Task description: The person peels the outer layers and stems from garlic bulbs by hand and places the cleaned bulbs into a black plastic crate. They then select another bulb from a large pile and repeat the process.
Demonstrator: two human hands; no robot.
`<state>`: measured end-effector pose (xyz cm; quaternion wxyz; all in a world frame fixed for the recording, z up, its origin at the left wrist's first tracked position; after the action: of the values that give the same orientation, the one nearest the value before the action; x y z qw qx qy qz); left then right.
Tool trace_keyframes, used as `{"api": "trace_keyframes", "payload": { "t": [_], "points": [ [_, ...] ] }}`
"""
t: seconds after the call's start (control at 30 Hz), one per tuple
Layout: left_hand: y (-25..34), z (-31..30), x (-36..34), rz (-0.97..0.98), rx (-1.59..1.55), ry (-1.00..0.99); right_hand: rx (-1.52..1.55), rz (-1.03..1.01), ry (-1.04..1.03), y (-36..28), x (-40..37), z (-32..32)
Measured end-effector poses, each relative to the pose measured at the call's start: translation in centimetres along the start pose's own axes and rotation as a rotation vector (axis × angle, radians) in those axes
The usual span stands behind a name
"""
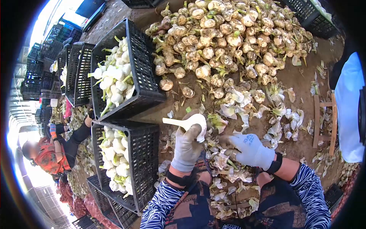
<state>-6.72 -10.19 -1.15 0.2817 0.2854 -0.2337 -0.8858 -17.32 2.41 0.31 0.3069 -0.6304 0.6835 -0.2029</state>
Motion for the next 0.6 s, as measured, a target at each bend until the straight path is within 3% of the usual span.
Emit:
{"api": "trace_keyframes", "payload": {
  "t": [0.07,0.13,0.2,0.27,0.33,0.4,0.47,0.5,0.6],
  "points": [
    [-0.2,-0.5,-0.2,-0.004,0.068,0.016,0.011,0.006,-0.021,0.2,0.0,0.8],
    [-0.6,-1.0,0.0,-0.006,0.138,0.027,0.289,0.093,0.163,1.1,0.1,-0.3],
    [-2.8,-2.2,0.3,-0.197,0.144,0.131,0.342,0.131,0.196,0.9,0.4,-1.6],
    [-4.0,-1.5,0.2,-0.201,0.146,0.086,0.393,0.181,0.226,1.0,1.1,-2.1],
    [-5.7,-0.3,-0.1,-0.307,-0.057,-0.033,0.239,0.097,0.389,1.0,1.7,-2.7],
    [-5.8,0.4,-0.3,-0.304,-0.048,-0.125,0.33,0.198,0.351,2.9,2.1,-1.8],
    [-4.6,0.8,-0.2,-0.223,0.209,-0.121,0.828,0.302,0.24,4.4,2.4,-0.3],
    [-4.5,-0.5,0.2,-0.202,0.392,-0.055,0.856,0.291,0.243,4.4,2.3,-0.3],
    [-3.9,1.0,-0.2,-0.147,0.482,-0.056,0.87,0.3,0.284,4.2,2.0,-1.1]
  ]
}}
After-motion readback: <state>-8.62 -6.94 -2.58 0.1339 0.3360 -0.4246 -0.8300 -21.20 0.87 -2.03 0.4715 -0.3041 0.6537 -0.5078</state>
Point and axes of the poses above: each hand's wrist, its own x-axis towards the middle knuckle, its own z-axis out of the palm, y = z × x, the point moved 8 cm from there along x, towards the middle knuckle, and after that the axes turned 6 degrees about -x, right-handed, at the moved point
